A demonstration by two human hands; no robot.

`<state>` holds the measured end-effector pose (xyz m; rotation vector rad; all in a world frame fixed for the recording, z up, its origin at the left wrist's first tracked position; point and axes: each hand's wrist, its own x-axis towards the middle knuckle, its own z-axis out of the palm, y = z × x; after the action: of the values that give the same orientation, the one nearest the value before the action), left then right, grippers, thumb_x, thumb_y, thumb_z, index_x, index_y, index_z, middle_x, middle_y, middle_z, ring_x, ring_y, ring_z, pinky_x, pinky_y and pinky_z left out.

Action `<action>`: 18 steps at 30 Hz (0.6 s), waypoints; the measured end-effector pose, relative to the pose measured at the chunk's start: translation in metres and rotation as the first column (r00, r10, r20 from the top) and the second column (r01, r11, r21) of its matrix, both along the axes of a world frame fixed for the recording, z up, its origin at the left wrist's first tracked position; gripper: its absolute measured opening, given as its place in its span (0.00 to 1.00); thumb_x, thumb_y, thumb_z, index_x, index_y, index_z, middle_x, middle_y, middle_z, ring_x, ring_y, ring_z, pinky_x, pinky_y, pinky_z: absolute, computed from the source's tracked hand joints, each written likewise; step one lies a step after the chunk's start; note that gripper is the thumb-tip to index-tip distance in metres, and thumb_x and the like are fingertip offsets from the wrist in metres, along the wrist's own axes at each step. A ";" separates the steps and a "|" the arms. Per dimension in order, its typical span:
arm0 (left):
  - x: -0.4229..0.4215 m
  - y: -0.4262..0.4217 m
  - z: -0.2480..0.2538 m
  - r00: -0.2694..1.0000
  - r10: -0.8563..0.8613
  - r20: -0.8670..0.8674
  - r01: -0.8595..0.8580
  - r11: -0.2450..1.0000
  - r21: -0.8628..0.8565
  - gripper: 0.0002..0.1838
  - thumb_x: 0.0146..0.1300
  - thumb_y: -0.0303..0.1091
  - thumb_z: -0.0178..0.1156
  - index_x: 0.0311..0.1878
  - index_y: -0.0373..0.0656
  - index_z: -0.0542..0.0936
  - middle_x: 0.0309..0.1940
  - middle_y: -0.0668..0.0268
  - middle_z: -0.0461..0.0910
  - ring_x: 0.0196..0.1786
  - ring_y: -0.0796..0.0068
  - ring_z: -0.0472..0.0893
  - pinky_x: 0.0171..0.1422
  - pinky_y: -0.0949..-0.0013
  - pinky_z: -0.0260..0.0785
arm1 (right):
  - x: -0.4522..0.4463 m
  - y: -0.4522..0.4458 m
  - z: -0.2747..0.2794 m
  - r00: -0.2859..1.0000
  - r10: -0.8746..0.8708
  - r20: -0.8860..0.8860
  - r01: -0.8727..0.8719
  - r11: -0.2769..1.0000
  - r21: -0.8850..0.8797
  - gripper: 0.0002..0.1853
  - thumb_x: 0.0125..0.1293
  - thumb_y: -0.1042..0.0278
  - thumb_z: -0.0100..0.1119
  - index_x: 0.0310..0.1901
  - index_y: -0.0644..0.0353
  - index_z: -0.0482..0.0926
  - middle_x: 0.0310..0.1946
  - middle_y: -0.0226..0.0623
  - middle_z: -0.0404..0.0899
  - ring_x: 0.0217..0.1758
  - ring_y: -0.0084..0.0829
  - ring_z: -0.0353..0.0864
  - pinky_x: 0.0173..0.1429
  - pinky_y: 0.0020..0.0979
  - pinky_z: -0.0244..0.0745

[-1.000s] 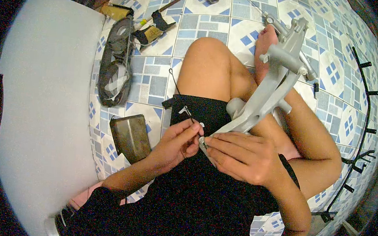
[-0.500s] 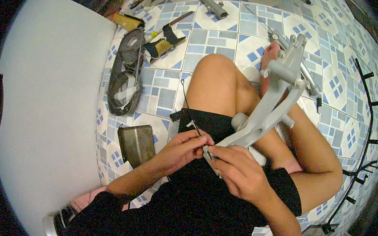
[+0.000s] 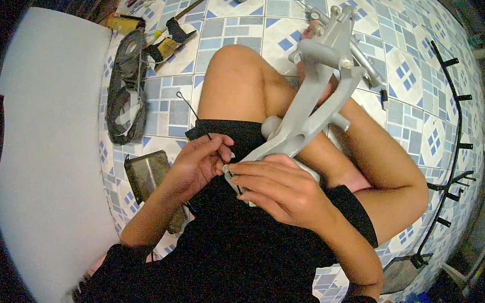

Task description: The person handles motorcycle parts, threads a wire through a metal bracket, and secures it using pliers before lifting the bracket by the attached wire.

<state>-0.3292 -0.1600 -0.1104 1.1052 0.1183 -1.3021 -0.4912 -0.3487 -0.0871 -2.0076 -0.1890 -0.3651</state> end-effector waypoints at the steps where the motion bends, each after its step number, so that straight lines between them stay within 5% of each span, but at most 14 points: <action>1: -0.002 -0.001 0.001 1.000 0.002 -0.016 -0.002 1.000 0.003 0.17 0.83 0.40 0.52 0.58 0.36 0.79 0.37 0.66 0.83 0.34 0.78 0.81 0.41 0.75 0.74 | 0.000 -0.001 0.002 1.000 0.014 -0.007 -0.014 1.000 0.004 0.17 0.63 0.72 0.73 0.54 0.63 0.86 0.57 0.43 0.87 0.58 0.40 0.87 0.60 0.42 0.80; 6: -0.003 -0.001 0.002 1.000 -0.011 -0.007 0.011 0.999 -0.034 0.16 0.83 0.40 0.51 0.57 0.37 0.79 0.37 0.66 0.83 0.35 0.78 0.81 0.42 0.75 0.75 | 0.004 -0.012 0.013 0.998 0.026 -0.062 -0.021 0.997 0.074 0.15 0.65 0.76 0.69 0.54 0.64 0.86 0.55 0.42 0.88 0.59 0.39 0.88 0.61 0.42 0.79; 18: 0.005 -0.002 0.003 0.999 -0.017 0.036 0.018 0.999 -0.046 0.15 0.84 0.43 0.51 0.52 0.42 0.78 0.38 0.68 0.81 0.36 0.79 0.80 0.42 0.75 0.75 | 0.037 -0.016 0.023 0.990 0.023 -0.140 -0.041 0.992 -0.123 0.20 0.61 0.78 0.69 0.56 0.54 0.89 0.56 0.39 0.87 0.53 0.42 0.87 0.57 0.41 0.80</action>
<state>-0.3241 -0.1617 -0.1079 1.0913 0.0520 -1.2942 -0.4546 -0.3651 -0.0643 -2.1428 -0.1607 -0.1968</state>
